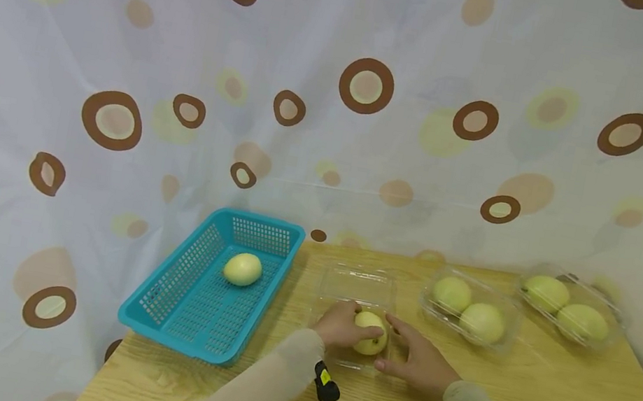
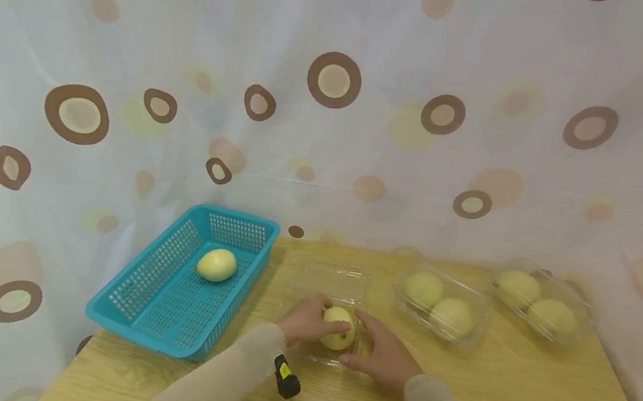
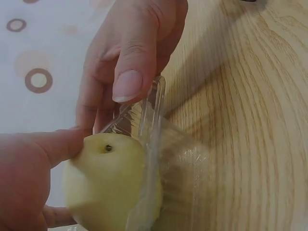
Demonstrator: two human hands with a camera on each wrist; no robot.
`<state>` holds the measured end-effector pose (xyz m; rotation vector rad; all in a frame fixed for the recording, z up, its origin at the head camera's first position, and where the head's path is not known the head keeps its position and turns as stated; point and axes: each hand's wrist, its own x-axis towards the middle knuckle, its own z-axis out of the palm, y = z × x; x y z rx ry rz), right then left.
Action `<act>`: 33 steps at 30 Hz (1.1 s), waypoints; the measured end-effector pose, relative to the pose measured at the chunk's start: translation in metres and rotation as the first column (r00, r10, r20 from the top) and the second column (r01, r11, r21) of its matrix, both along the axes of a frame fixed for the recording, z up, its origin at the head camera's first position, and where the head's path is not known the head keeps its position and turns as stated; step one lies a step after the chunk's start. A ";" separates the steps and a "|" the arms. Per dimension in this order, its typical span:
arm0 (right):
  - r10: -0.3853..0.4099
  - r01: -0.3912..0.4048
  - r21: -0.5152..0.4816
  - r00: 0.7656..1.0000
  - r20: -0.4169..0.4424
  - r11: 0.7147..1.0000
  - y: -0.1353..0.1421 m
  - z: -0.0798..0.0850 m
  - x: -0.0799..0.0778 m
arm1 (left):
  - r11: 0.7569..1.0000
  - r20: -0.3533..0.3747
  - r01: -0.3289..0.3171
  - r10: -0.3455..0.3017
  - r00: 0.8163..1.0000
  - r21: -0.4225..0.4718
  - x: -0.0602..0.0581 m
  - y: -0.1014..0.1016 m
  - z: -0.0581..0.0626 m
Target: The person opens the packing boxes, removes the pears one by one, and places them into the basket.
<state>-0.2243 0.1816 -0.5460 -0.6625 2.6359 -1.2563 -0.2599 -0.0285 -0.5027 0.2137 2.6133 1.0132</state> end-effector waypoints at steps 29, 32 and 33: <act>-0.005 0.005 -0.035 1.000 0.020 0.999 0.000 -0.006 -0.003 | 0.997 0.016 -0.044 0.043 0.999 0.065 0.000 0.001 -0.009; -0.009 0.010 -0.037 0.999 0.033 0.999 0.000 -0.005 -0.002 | 0.997 0.005 -0.044 0.044 0.999 0.062 0.002 0.001 -0.006; -0.010 0.012 -0.035 0.999 0.035 0.999 -0.001 -0.004 -0.002 | 0.997 0.002 -0.046 0.046 0.999 0.061 0.004 0.001 -0.005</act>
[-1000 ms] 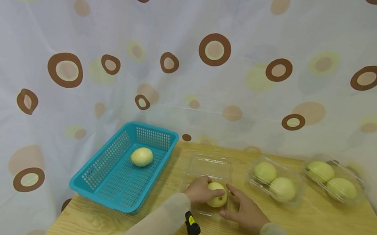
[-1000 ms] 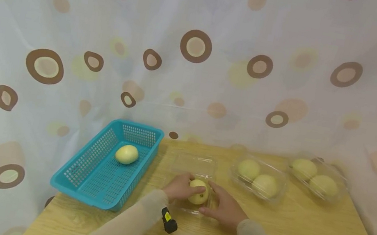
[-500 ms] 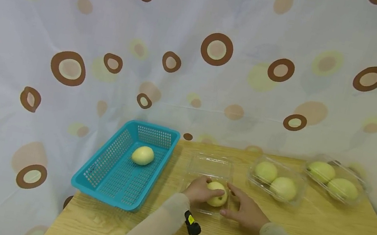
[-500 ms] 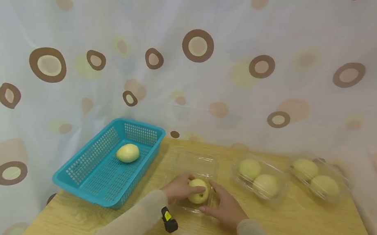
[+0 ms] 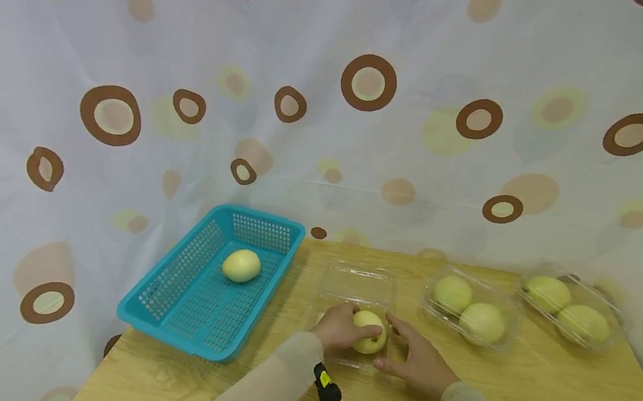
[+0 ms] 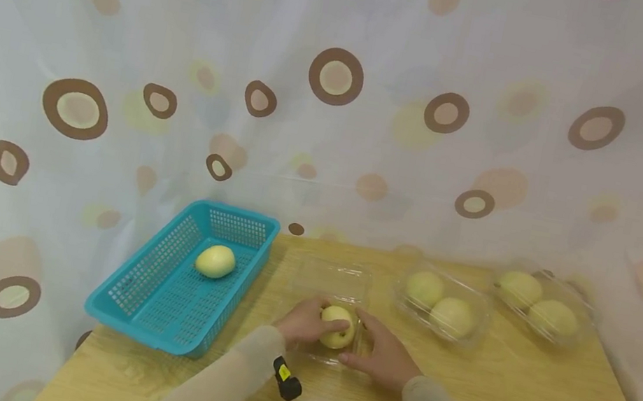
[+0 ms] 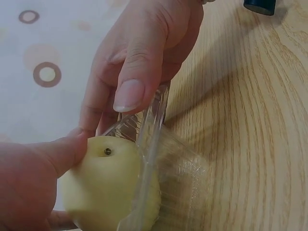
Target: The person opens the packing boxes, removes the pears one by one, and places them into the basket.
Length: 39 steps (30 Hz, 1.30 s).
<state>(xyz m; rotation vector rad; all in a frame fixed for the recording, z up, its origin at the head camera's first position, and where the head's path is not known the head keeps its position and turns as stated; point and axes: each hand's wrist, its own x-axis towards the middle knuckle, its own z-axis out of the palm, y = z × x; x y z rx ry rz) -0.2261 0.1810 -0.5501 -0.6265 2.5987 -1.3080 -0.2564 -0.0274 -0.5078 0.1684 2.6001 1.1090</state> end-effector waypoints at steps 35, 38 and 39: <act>0.006 -0.006 -0.017 1.000 0.013 1.000 -0.002 0.001 0.001 | 0.903 0.200 -0.211 0.143 0.969 0.374 -0.003 -0.019 0.002; 0.010 -0.010 -0.018 1.000 0.013 1.000 -0.002 0.001 0.001 | 0.828 0.265 -0.200 0.064 0.962 0.524 -0.004 -0.024 0.006; 0.010 -0.010 -0.017 1.000 0.010 1.000 -0.002 0.001 0.001 | 0.799 0.282 -0.195 0.032 0.959 0.570 -0.005 -0.025 0.008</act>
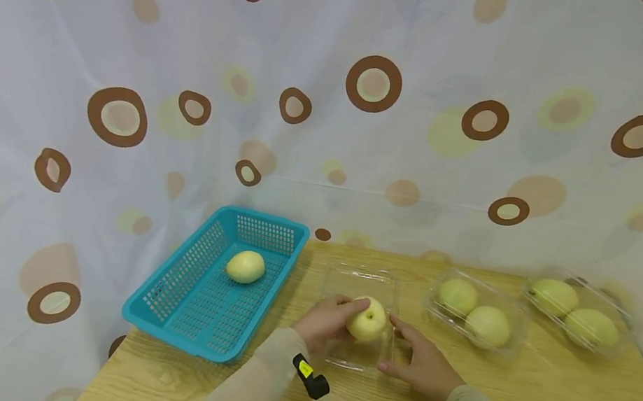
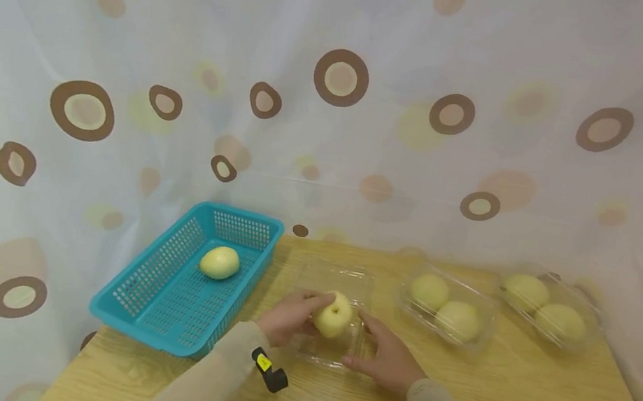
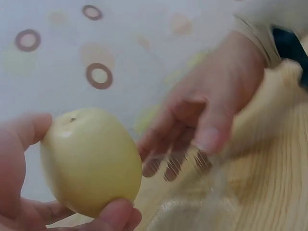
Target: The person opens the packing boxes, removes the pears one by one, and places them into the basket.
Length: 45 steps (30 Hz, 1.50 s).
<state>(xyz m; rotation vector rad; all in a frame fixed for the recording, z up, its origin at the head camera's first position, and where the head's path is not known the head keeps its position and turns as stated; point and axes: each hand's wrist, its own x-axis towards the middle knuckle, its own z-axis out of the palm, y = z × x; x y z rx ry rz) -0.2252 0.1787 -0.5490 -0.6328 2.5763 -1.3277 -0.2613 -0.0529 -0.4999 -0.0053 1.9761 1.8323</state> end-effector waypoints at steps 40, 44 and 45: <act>-0.003 0.003 -0.003 1.000 0.022 1.000 0.002 0.000 0.000 | 0.855 0.187 -0.083 -0.017 0.982 0.511 -0.021 -0.060 0.078; 0.001 -0.001 -0.008 1.000 0.018 1.000 0.001 0.000 0.001 | 0.876 0.133 -0.060 -0.004 0.991 0.478 -0.023 -0.073 0.087; 0.002 -0.002 -0.011 1.000 0.017 1.000 0.001 0.000 0.001 | 0.880 0.125 -0.059 -0.001 0.992 0.472 -0.024 -0.077 0.089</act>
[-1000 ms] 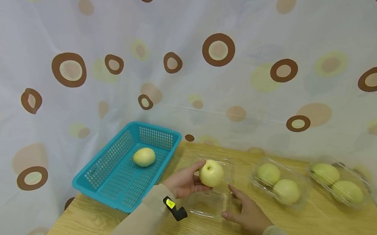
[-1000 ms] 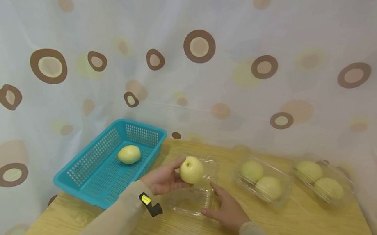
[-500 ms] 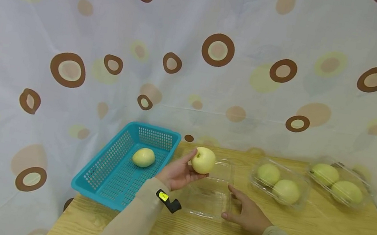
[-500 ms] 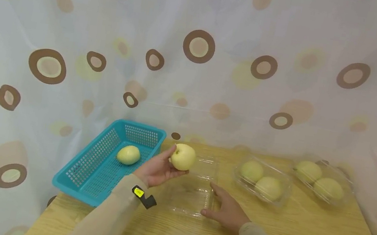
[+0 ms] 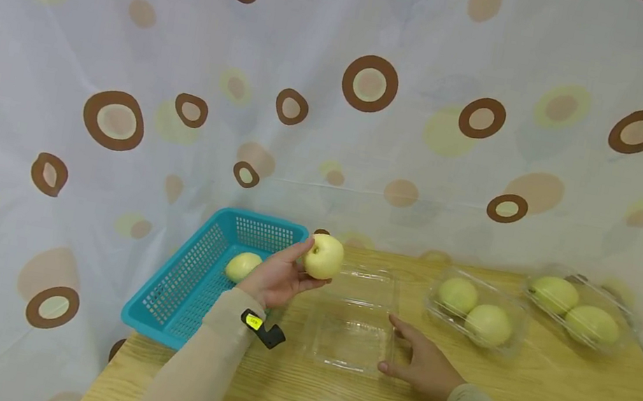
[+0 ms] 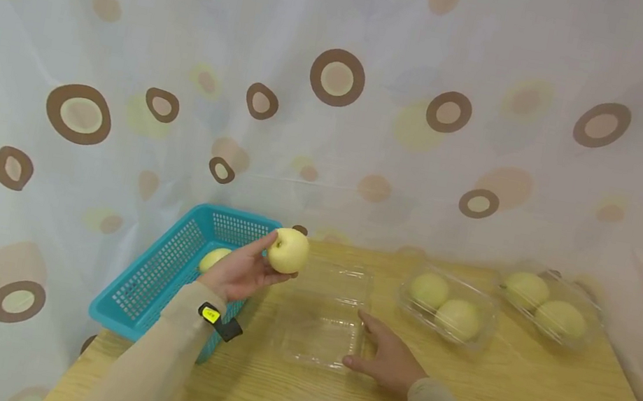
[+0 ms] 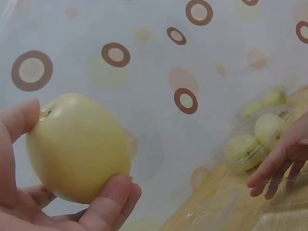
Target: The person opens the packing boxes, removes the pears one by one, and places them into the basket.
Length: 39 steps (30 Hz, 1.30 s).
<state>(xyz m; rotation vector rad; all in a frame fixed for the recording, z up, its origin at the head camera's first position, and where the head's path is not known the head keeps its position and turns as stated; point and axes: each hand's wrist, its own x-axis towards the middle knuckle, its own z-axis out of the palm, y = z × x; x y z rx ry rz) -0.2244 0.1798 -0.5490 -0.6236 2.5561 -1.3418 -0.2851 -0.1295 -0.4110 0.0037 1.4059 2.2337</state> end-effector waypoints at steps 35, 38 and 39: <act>0.014 -0.014 -0.027 1.000 0.019 1.000 0.001 -0.001 0.000 | 0.719 -0.167 -0.243 0.176 0.970 -0.651 -0.010 -0.133 -0.014; 0.009 -0.009 -0.022 1.000 0.025 1.000 0.001 0.000 0.001 | 0.677 -0.177 -0.242 0.166 0.970 -0.695 -0.008 -0.139 -0.019; 0.005 -0.004 -0.022 1.000 0.030 1.000 0.001 0.000 0.000 | 0.673 -0.176 -0.244 0.169 0.970 -0.698 -0.008 -0.140 -0.020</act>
